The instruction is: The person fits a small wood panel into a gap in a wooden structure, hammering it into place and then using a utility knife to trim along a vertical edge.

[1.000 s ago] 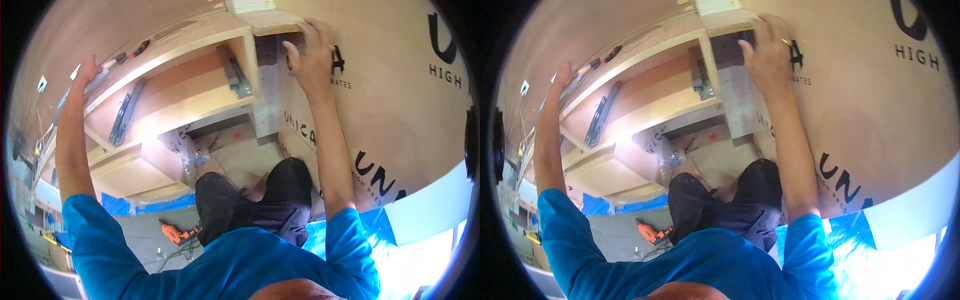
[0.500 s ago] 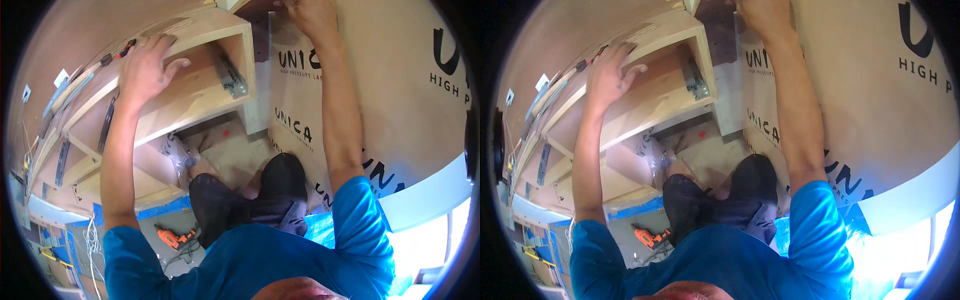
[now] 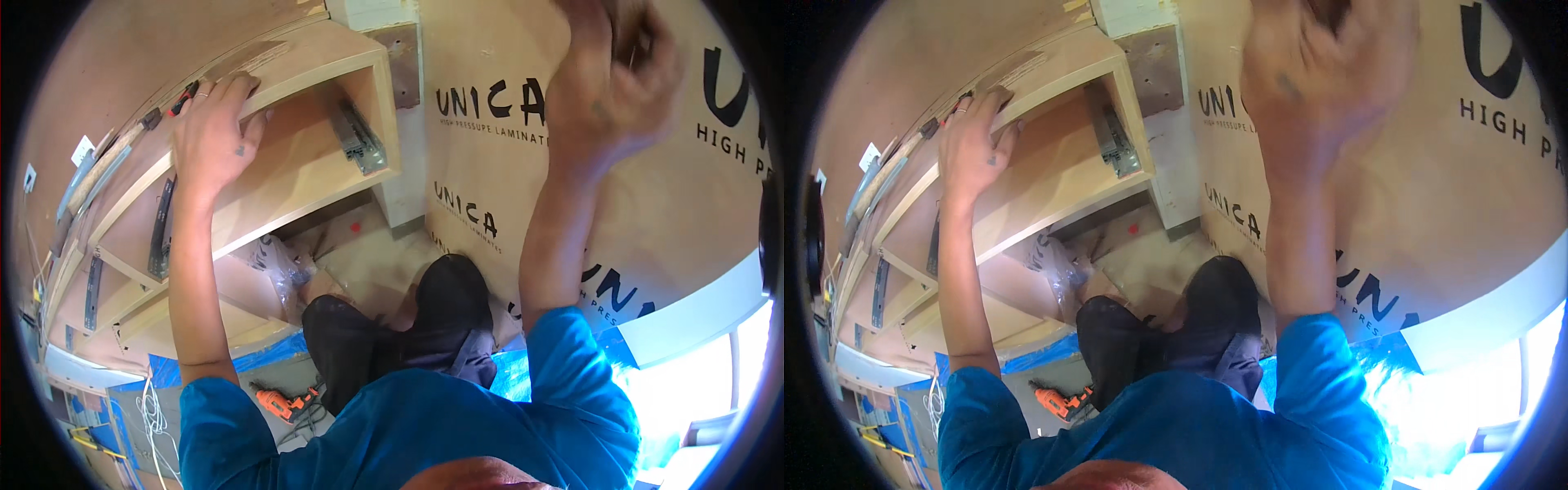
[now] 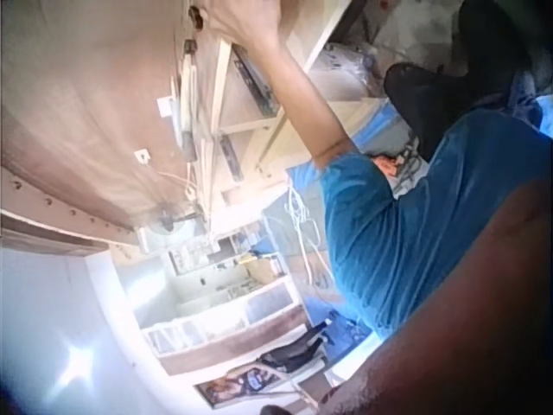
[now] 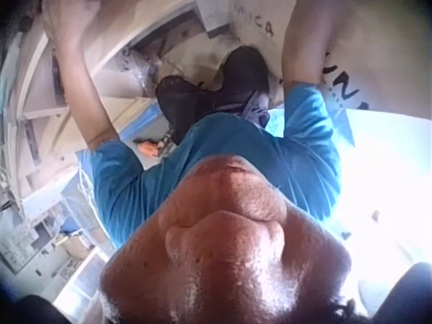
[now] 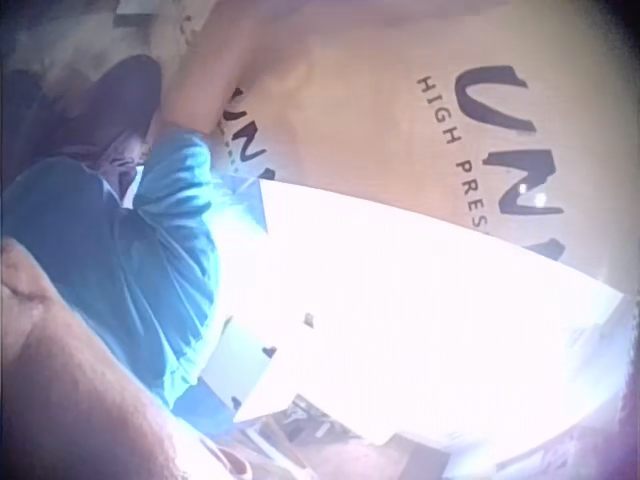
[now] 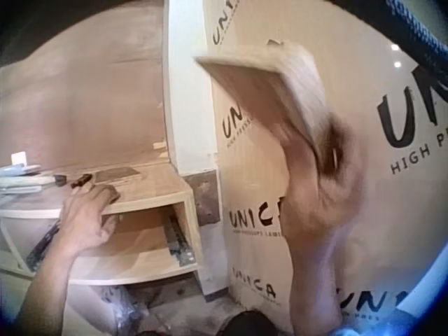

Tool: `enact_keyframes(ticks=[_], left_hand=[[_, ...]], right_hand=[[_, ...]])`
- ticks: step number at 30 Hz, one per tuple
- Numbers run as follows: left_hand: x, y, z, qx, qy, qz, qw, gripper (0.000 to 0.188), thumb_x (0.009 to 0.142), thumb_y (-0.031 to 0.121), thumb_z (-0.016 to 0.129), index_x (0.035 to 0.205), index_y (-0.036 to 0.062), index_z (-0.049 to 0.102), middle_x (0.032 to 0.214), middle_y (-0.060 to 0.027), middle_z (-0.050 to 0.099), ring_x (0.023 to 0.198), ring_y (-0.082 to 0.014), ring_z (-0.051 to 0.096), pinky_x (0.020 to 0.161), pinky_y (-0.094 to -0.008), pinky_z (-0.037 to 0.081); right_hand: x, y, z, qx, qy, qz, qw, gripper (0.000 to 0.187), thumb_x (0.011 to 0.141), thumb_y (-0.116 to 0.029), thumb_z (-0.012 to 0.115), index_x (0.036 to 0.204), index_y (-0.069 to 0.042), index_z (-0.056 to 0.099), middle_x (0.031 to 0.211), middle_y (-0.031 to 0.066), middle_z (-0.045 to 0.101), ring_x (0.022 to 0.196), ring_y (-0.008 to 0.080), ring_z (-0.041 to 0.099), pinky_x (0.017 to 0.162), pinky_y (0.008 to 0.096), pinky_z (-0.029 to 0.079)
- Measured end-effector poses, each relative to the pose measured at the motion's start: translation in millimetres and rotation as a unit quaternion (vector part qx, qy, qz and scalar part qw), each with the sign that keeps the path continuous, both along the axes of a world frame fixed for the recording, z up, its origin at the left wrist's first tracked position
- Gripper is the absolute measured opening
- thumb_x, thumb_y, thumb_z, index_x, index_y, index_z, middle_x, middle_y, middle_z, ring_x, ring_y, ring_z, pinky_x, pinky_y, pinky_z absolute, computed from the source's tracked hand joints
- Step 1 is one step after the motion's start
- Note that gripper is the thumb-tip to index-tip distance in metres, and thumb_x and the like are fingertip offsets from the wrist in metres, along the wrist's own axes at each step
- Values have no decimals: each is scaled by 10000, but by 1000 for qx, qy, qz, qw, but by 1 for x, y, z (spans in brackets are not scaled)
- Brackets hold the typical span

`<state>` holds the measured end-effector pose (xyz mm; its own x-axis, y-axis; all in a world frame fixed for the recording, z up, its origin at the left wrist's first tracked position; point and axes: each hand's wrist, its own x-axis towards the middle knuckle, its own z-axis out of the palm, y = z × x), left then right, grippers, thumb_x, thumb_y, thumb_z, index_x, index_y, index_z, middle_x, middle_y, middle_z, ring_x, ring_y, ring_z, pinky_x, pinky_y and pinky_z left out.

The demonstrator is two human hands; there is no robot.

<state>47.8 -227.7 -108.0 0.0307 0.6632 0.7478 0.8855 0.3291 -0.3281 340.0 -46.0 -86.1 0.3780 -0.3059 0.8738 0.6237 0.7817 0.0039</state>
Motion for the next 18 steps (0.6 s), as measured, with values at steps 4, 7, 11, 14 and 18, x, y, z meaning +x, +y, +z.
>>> enact_keyframes(ticks=[4, 7, 11, 14, 18], left_hand=[[-12, -4, -6, 152, -167, -141, 964, 406, 929, 319, 733, 1219, 49, 641, 1123, -117, 687, 1042, -258, 647, 924, -399, 502], [-35, -1, -6, 363, -217, -303, 854, 593, 989, 375, 696, 1403, -8, 513, 1230, -156, 637, 1091, -212, 613, 980, -347, 472], [-28, -2, 6, 413, -255, -301, 821, 789, 1001, 399, 685, 1543, -44, 322, 1376, -200, 552, 1199, -233, 561, 1039, -358, 443], [-27, 4, 17, 385, -380, -233, 808, 819, 1011, 375, 671, 1594, -15, 248, 1478, -230, 492, 1343, -275, 490, 1109, -380, 400], [-41, 4, 31, 372, -489, -240, 752, 658, 1039, 288, 625, 1559, -15, 359, 1541, -209, 463, 1465, -266, 395, 1187, -381, 320]], right_hand=[[-73, -2, 49, 220, -107, 348, 905, 223, 1021, -205, 610, 1102, -4, 664, 1009, 105, 671, 848, 272, 663, 740, 373, 559], [-159, -25, 41, 142, -179, 390, 892, 118, 844, -199, 652, 929, -121, 679, 910, 81, 660, 773, 295, 670, 682, 421, 542], [-256, -49, 29, 141, -183, 355, 906, 91, 801, -241, 655, 844, -163, 675, 879, 44, 635, 868, 268, 683, 780, 507, 515], [-285, -47, 19, 46, -264, 379, 886, 108, 825, -253, 663, 892, -179, 705, 976, 25, 700, 985, 269, 677, 866, 476, 489], [-279, -39, 24, -30, -413, 337, 846, 145, 859, -226, 647, 949, -170, 746, 1030, 26, 721, 1051, 267, 687, 931, 463, 491]])
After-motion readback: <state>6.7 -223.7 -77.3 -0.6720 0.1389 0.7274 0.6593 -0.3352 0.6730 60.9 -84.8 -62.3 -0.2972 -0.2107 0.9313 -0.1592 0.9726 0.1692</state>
